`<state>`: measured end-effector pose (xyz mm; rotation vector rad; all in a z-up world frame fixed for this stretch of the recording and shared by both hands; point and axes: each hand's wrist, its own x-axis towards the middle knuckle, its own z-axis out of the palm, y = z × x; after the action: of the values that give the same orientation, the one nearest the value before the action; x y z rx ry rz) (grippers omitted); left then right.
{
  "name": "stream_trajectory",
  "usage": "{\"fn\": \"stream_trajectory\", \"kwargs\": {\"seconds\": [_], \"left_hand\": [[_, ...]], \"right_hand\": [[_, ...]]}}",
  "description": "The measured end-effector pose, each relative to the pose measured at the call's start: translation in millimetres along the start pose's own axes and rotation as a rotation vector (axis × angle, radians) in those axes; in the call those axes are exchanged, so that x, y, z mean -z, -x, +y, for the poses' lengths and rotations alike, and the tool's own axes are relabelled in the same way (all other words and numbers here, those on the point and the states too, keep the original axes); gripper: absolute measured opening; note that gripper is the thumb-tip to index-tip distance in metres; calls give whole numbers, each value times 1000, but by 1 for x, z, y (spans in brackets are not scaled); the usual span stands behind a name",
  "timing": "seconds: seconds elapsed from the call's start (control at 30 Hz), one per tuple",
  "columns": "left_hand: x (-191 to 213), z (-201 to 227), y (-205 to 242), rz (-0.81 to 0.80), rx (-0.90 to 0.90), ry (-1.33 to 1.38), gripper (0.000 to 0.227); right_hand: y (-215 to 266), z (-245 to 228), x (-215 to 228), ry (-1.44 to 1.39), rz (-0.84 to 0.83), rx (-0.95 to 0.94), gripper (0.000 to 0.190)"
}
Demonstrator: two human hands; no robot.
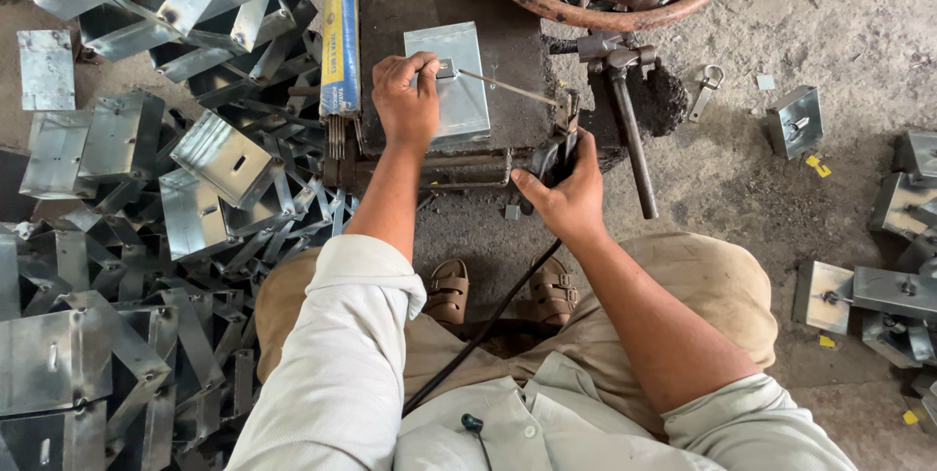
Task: The person sits on the floor and repeatedly picks up small metal plates and metal rings. They place the ring on the plate and use a handheld welding tool to fuse them together, creating bright sparks. After welding, the person places the finished assembly into a pile on the floor.
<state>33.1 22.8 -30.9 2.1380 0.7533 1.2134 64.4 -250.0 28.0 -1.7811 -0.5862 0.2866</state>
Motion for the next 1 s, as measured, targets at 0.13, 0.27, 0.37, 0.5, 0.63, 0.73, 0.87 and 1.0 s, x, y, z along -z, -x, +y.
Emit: {"fn": "stream_trajectory", "kwargs": {"seconds": [0.13, 0.27, 0.37, 0.5, 0.63, 0.73, 0.87, 1.0], "left_hand": [[1, -4, 2, 19, -73, -21, 7], [1, -8, 2, 11, -61, -12, 8], [-1, -12, 4, 10, -60, -13, 13], [-9, -25, 7, 18, 16, 55, 15], [-23, -37, 12, 57, 13, 116, 29], [-23, -46, 9, 113, -189, 110, 18], [-16, -29, 7, 65, -82, 185, 10], [4, -1, -1, -97, 9, 76, 15]], "right_hand": [[1, -4, -2, 1, -11, -9, 64], [4, -9, -5, -16, 18, -52, 63], [3, -7, -4, -3, 4, 39, 58], [5, -4, -5, -54, -5, 54, 56], [5, -1, -6, -54, -5, 119, 56], [5, -2, -5, -24, -13, 77, 58], [6, -5, -6, -15, -13, 42, 64], [5, -4, -6, 23, -23, 75, 69]]}}
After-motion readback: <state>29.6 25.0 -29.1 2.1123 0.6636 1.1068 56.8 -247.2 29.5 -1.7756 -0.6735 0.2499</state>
